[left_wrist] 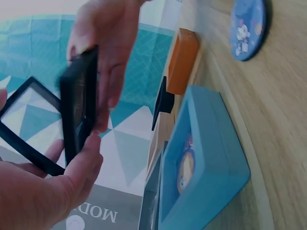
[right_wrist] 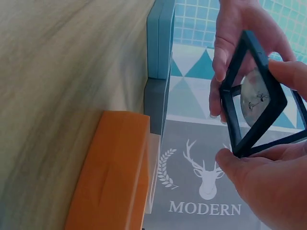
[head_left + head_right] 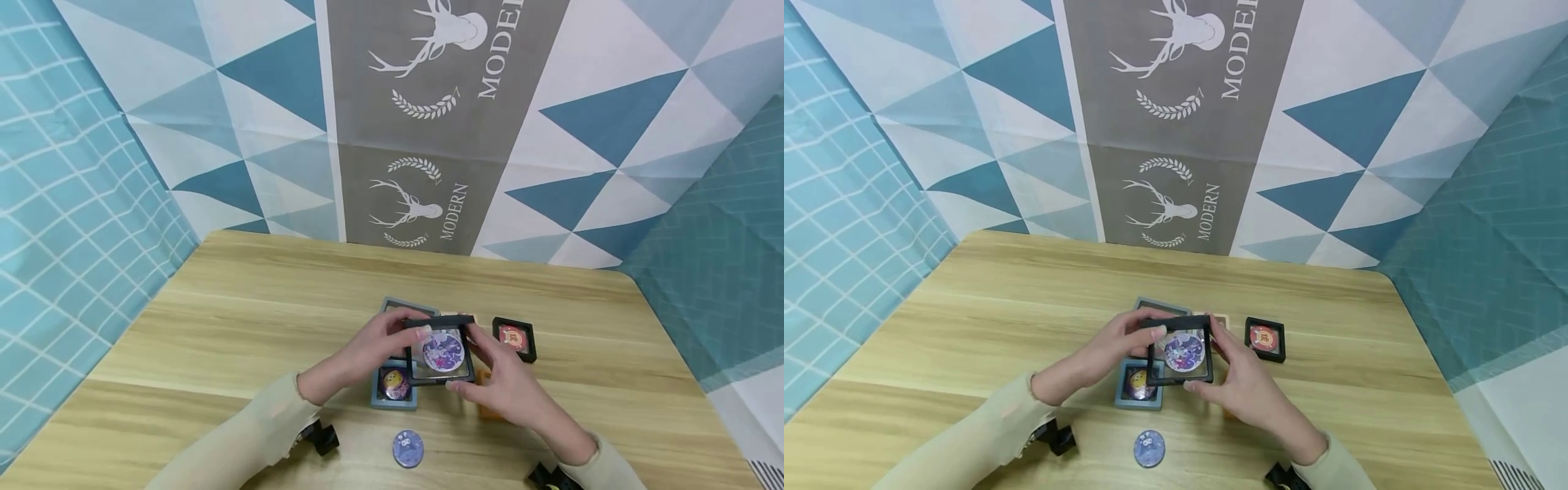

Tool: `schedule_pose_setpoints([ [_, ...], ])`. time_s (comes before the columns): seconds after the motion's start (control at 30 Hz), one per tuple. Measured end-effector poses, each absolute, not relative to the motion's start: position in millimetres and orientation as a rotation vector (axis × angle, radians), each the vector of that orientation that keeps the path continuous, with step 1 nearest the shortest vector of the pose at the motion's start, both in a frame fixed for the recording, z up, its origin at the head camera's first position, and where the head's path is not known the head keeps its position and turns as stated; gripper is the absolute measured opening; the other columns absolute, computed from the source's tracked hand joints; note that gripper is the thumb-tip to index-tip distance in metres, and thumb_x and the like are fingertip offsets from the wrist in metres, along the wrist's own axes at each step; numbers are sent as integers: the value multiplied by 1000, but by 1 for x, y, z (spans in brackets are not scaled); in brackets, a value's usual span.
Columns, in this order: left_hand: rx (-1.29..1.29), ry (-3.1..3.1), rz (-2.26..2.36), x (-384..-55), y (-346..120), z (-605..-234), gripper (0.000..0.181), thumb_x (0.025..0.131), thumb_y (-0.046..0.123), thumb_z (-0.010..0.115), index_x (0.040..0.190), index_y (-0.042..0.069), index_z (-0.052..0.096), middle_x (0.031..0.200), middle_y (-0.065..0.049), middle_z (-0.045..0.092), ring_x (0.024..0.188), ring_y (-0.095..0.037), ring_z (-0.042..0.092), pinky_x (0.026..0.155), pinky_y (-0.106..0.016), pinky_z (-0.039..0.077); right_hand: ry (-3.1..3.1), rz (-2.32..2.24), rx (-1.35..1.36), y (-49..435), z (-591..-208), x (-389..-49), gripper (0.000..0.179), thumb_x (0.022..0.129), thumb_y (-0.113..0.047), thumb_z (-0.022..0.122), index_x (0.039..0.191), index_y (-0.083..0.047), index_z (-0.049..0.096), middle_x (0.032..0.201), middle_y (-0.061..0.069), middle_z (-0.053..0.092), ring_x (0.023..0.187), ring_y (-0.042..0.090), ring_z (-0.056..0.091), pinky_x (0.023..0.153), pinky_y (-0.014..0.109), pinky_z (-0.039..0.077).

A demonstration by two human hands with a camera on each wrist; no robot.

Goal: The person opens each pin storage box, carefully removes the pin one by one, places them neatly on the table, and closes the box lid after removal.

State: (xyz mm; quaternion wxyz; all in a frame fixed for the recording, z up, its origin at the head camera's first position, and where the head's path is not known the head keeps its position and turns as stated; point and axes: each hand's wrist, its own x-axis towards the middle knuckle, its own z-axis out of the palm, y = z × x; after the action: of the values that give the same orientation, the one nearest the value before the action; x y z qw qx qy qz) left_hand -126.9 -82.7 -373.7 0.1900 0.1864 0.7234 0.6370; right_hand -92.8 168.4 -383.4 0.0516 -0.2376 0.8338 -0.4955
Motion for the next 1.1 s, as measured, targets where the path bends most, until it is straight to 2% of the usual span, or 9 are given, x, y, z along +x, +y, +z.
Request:
schedule_pose_setpoints([
  [0.13,392,1914,1861,-128,-82,-371,62,98,48,53,131,-4,53,121,-23,57,104,-34,64,93,-45,53,2575,-1412,-707,169,-383,-92,105,80,-28,86,157,-2,19,160,16,24,136,37,43,106,45,38],
  [0.23,335,1875,1867,-127,-81,-372,63,98,50,50,128,-5,52,122,-23,55,101,-35,66,94,-47,52,2668,-1303,-719,174,-380,-90,105,81,-38,84,158,-8,19,160,12,25,135,35,44,105,47,41],
  [0.37,314,1849,1871,-127,-79,-375,62,97,48,51,128,-5,51,123,-24,54,104,-39,63,94,-50,51,2916,-1150,-836,177,-379,-90,83,87,-37,78,154,-9,37,153,10,42,127,31,54,100,55,46],
  [0.43,323,1839,1876,-127,-78,-376,62,98,47,51,129,-7,52,122,-25,55,107,-40,61,93,-52,52,3058,-1092,-924,176,-381,-93,68,86,-31,80,143,-6,53,140,9,56,117,26,60,96,53,48],
  [0.5,343,1832,1875,-127,-78,-377,62,98,45,50,129,-9,53,122,-25,54,110,-42,58,91,-53,52,3190,-1043,-989,175,-383,-96,45,82,-27,83,120,-7,70,120,5,66,101,21,61,85,45,50],
  [0.6,379,1839,1859,-127,-77,-378,62,99,45,48,129,-10,55,126,-24,54,119,-45,52,90,-55,52,3254,-1028,-1018,173,-384,-97,25,77,-24,87,95,-13,74,95,-6,61,84,14,55,73,34,48],
  [0.67,394,1836,1844,-126,-77,-379,63,100,45,47,130,-10,55,129,-23,52,123,-44,49,91,-55,52,3236,-1003,-1004,170,-384,-96,22,77,-27,87,90,-16,73,90,-9,56,81,11,54,68,28,47],
  [0.87,376,1851,1807,-125,-76,-380,65,100,48,47,131,-9,55,137,-21,43,125,-38,47,89,-52,54,3140,-803,-1038,163,-386,-91,38,77,-40,86,102,-14,77,87,-10,50,74,7,46,63,23,43],
  [1.1,385,1841,1794,-124,-74,-380,62,100,47,47,128,-7,59,135,-19,41,125,-38,45,90,-53,53,3127,-790,-967,160,-386,-88,43,73,-37,89,105,-12,75,87,-11,48,71,5,44,61,22,43],
])
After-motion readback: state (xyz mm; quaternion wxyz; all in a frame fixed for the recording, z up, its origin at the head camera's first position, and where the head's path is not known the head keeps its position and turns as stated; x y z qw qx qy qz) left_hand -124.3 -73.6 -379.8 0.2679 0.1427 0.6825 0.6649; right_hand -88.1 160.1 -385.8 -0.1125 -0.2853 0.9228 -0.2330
